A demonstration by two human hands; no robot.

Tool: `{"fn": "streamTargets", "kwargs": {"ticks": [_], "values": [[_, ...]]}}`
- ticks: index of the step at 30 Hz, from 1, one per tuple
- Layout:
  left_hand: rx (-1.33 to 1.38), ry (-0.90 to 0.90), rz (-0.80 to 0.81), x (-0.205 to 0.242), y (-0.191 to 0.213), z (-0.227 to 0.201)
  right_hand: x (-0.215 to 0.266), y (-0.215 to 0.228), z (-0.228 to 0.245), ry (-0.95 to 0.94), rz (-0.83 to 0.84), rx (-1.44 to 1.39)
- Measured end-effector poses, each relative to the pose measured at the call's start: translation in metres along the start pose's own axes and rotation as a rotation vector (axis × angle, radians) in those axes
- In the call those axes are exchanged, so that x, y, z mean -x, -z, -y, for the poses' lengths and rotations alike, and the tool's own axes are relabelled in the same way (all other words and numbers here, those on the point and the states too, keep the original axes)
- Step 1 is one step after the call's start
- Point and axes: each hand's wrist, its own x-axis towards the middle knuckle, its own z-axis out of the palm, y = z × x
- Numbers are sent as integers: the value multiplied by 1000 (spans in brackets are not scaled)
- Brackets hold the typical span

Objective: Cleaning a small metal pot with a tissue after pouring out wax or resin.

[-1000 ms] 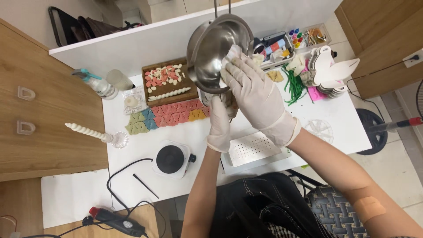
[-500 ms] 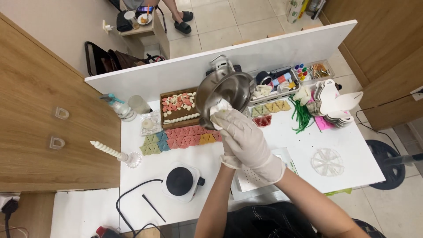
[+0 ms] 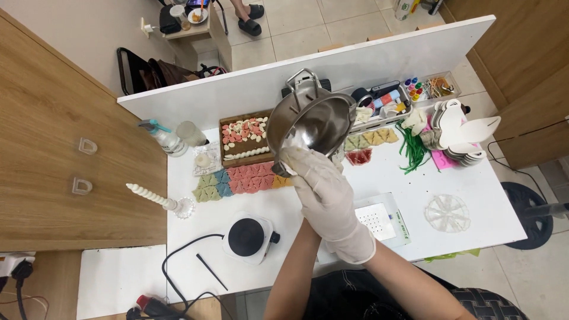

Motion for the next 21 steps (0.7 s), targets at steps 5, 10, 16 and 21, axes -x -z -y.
{"fn": "streamTargets", "kwargs": {"ticks": [5, 10, 16, 21], "values": [[49, 26, 75, 0, -3, -14, -3, -6, 0, -36, -91, -51], [97, 50, 131, 4, 1, -32, -20, 25, -18, 303, 185, -174], [173, 71, 208, 3, -2, -41, -24, 62, 15, -36, 229, -435], [377, 116, 305, 8, 4, -37, -27, 51, 19, -244, -111, -313]]}}
